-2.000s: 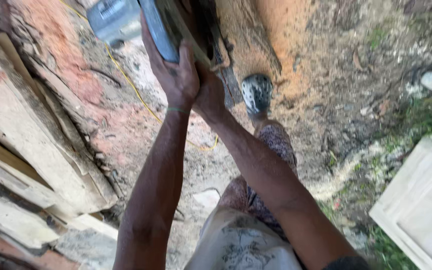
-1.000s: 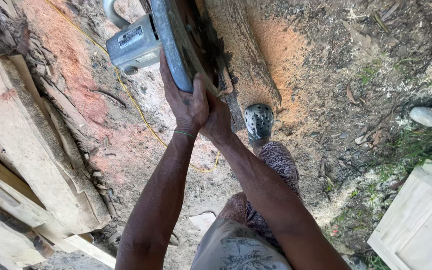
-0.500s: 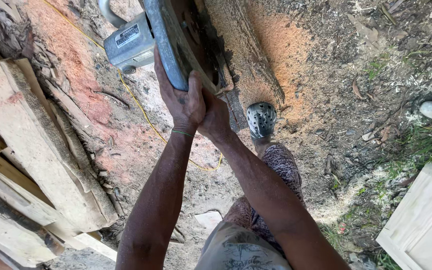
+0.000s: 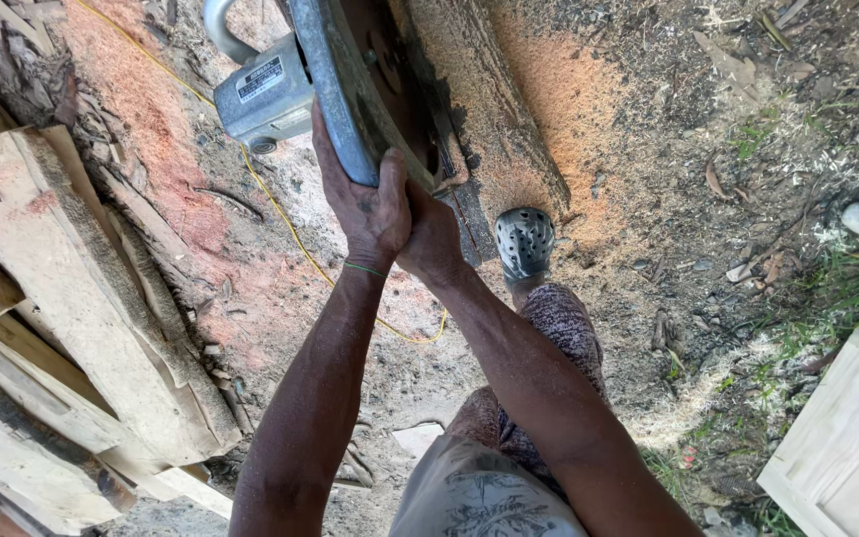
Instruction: The person uses a circular saw to cut a long plank of wood placed on the ground. They guide the saw along the length of the wood, producing sawdust, and complete the cut by the end of the clip.
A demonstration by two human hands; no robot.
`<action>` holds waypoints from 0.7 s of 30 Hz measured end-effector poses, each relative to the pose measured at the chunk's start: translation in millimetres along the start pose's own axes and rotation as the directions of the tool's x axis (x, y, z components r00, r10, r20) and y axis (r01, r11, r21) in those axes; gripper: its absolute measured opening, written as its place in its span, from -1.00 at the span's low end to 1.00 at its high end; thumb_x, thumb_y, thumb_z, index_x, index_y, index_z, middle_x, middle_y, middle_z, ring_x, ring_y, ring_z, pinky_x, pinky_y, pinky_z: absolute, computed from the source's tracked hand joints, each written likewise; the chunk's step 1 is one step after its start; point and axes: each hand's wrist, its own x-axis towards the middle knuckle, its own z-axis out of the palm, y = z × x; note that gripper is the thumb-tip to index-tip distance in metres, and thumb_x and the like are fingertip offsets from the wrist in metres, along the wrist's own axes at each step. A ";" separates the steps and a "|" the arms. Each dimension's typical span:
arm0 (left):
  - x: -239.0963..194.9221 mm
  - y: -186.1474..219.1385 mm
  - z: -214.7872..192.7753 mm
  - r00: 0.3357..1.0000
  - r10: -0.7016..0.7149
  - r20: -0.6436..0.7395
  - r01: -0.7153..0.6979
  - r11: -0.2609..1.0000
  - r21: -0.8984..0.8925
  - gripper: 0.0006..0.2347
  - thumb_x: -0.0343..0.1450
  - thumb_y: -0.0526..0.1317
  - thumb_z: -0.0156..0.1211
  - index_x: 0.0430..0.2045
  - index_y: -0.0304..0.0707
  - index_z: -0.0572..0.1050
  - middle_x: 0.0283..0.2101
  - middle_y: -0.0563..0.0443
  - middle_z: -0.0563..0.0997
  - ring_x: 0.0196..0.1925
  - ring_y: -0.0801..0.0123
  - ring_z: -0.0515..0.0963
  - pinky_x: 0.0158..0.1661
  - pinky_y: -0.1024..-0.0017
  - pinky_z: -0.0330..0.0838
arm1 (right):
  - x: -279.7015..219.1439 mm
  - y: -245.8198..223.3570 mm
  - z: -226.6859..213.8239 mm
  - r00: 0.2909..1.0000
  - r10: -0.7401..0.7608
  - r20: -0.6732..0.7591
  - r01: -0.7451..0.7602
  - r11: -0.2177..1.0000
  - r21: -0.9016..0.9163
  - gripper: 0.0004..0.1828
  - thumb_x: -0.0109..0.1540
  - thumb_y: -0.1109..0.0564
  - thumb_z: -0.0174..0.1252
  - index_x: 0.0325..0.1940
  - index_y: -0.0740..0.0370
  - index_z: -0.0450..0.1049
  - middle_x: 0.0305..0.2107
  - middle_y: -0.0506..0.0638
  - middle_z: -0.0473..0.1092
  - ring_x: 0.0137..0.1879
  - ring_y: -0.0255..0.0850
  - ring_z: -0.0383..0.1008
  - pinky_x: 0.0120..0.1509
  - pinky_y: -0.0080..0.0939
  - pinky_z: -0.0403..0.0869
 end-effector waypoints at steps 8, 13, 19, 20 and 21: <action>11.0 -2.6 -1.5 1.000 0.014 0.001 -0.014 1.000 0.001 -0.20 0.39 -0.28 0.20 0.56 -0.27 -0.11 0.56 -0.36 0.14 0.60 -0.06 0.24 0.56 0.02 0.19 | 11.0 -5.3 -0.2 0.999 -0.034 -0.040 0.035 0.999 0.016 -0.23 0.17 -0.22 0.40 0.25 0.31 0.33 -0.27 0.10 0.55 -0.23 -0.13 0.67 -0.18 -0.16 0.70; 16.5 -2.0 -1.4 1.000 0.018 0.005 -0.018 0.999 -0.035 -0.21 0.40 -0.28 0.19 0.57 -0.28 -0.10 0.56 -0.36 0.15 0.60 -0.04 0.25 0.57 0.03 0.19 | 16.2 -4.7 0.7 1.000 -0.014 -0.006 0.014 1.000 0.003 -0.27 0.19 -0.22 0.40 0.22 0.29 0.34 -0.29 0.08 0.55 -0.26 -0.17 0.66 -0.17 -0.18 0.71; 20.3 -1.8 -0.7 1.000 0.023 -0.009 -0.023 0.999 -0.027 -0.23 0.40 -0.28 0.16 0.57 -0.27 -0.08 0.51 -0.34 0.18 0.54 0.00 0.28 0.56 0.03 0.23 | 20.6 -9.3 0.4 1.000 -0.015 -0.014 0.015 1.000 -0.014 -0.28 0.19 -0.22 0.38 0.21 0.28 0.35 -0.26 0.09 0.56 -0.24 -0.14 0.66 -0.17 -0.15 0.70; 21.9 -2.9 1.1 1.000 0.012 -0.011 -0.013 1.000 -0.026 -0.23 0.40 -0.27 0.16 0.56 -0.28 -0.09 0.51 -0.33 0.19 0.54 0.00 0.30 0.54 0.03 0.25 | 24.2 -8.7 -0.8 1.000 -0.026 -0.013 0.026 0.999 -0.031 -0.29 0.19 -0.22 0.38 0.21 0.28 0.35 -0.26 0.09 0.56 -0.23 -0.13 0.66 -0.16 -0.14 0.70; 21.7 -3.9 1.1 1.000 -0.003 -0.010 0.003 1.000 -0.022 -0.23 0.40 -0.26 0.16 0.55 -0.28 -0.09 0.52 -0.33 0.19 0.54 0.00 0.32 0.53 0.03 0.26 | 24.9 -8.6 -1.0 0.999 -0.037 -0.024 0.037 0.999 -0.017 -0.27 0.19 -0.23 0.38 0.22 0.29 0.34 -0.26 0.10 0.56 -0.23 -0.13 0.66 -0.15 -0.14 0.70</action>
